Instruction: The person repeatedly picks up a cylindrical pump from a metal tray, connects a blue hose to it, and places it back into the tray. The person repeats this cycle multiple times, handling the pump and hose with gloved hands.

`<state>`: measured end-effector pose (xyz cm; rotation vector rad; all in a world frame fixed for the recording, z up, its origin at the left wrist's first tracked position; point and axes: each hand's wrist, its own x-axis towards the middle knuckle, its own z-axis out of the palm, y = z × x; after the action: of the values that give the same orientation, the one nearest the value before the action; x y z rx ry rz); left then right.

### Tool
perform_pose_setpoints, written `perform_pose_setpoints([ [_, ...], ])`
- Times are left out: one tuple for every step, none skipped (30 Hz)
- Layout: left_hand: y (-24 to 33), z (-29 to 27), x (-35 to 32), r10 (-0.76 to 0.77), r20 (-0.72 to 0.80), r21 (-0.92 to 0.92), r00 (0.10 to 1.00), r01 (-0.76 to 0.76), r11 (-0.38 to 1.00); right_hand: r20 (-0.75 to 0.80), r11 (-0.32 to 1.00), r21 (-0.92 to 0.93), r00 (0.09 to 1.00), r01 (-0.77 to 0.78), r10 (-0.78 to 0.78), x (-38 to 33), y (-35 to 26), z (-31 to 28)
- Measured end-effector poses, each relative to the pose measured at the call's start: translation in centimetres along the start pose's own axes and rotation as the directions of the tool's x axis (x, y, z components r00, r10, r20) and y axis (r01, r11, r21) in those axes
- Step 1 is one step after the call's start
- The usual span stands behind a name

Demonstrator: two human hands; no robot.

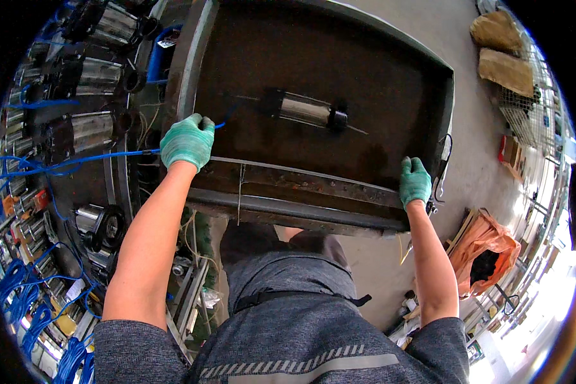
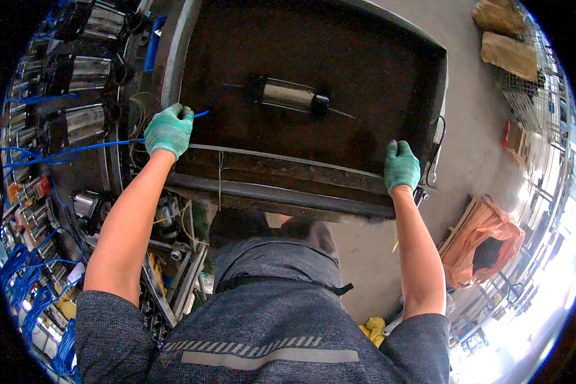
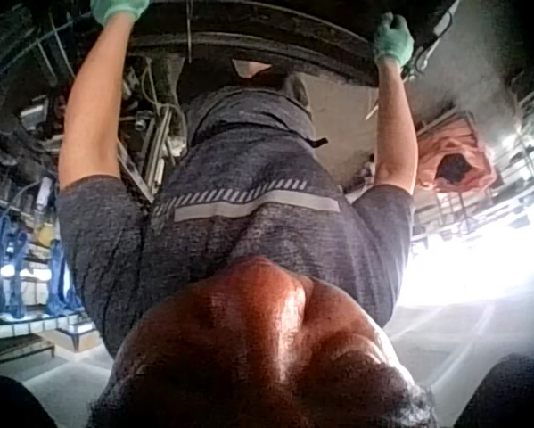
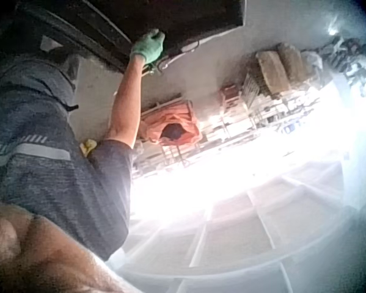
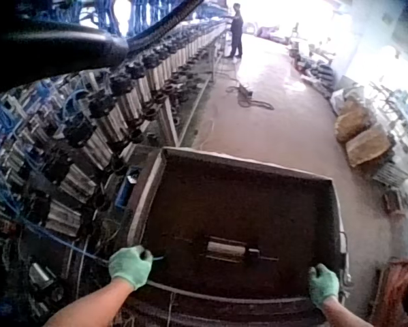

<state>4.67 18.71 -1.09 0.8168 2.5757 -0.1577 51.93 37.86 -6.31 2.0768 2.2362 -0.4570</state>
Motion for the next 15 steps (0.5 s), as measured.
perform_pose_setpoints([
  [0.1, 0.0, -0.1, 0.0, -0.005, -0.003, 1.0, 0.0, 1.0, 0.001, 1.0, -0.001, 1.0, -0.005, 0.005, 0.0, -0.2, -0.1],
  [0.1, 0.0, -0.2, -0.001, -0.011, -0.006, 1.0, 0.001, 1.0, 0.002, 1.0, -0.002, 1.0, -0.01, 0.01, -0.1, -0.4, -0.2],
  [0.1, 0.0, -0.2, -0.003, -0.017, -0.009, 1.0, 0.003, 1.0, 0.01, 1.0, -0.006, 1.0, -0.015, 0.015, -0.1, -0.6, -0.4],
  [0.1, 0.0, -0.2, -0.006, -0.023, -0.011, 1.0, 0.005, 1.0, 0.02, 1.0, -0.008, 1.0, -0.017, 0.018, -0.2, -0.9, -0.7],
  [0.1, 0.0, -0.1, -0.004, -0.013, -0.007, 1.0, 0.004, 1.0, 0.03, 1.0, -0.011, 0.999, -0.02, 0.02, -0.2, -1.1, -0.9],
  [0.0, 0.1, 0.0, -0.002, -0.003, -0.003, 1.0, 0.002, 1.0, 0.029, 1.0, -0.009, 0.999, -0.024, 0.024, -0.3, -1.3, -1.0],
  [0.0, 0.1, 0.0, 0.0, 0.006, 0.001, 1.0, -0.001, 1.0, 0.027, 1.0, -0.007, 0.999, -0.028, 0.028, -0.4, -1.4, -1.1],
  [0.1, 0.0, -0.1, -0.004, 0.007, 0.01, 1.0, 0.004, 1.0, 0.025, 0.999, -0.005, 0.999, -0.032, 0.032, -0.5, -1.4, -1.1],
  [0.2, -0.2, -0.2, -0.009, 0.008, 0.018, 1.0, 0.009, 1.0, 0.019, 1.0, 0.0, 0.999, -0.029, 0.029, -0.5, -1.4, -1.1],
  [0.4, -0.3, -0.2, -0.014, 0.009, 0.027, 1.0, 0.014, 1.0, 0.012, 1.0, 0.004, 1.0, -0.026, 0.026, -0.5, -1.2, -1.0],
  [0.5, -0.3, -0.2, -0.01, 0.004, 0.021, 1.0, 0.01, 1.0, 0.006, 1.0, 0.008, 1.0, -0.023, 0.023, -0.4, -1.2, -0.9],
  [0.4, -0.3, -0.2, -0.007, -0.001, 0.014, 1.0, 0.007, 1.0, 0.004, 1.0, 0.005, 1.0, -0.026, 0.026, -0.4, -1.2, -0.9],
  [0.4, -0.2, -0.2, -0.003, -0.007, 0.008, 1.0, 0.003, 1.0, 0.004, 1.0, 0.001, 1.0, -0.028, 0.028, -0.4, -1.3, -1.0],
  [0.3, -0.1, -0.2, -0.006, -0.009, 0.01, 1.0, 0.006, 1.0, 0.003, 1.0, -0.002, 1.0, -0.03, 0.03, -0.4, -1.3, -1.0],
  [0.2, 0.1, 0.0, -0.008, -0.011, 0.011, 1.0, 0.009, 1.0, 0.001, 1.0, 0.002, 1.0, -0.025, 0.025, -0.5, -1.2, -1.0],
])
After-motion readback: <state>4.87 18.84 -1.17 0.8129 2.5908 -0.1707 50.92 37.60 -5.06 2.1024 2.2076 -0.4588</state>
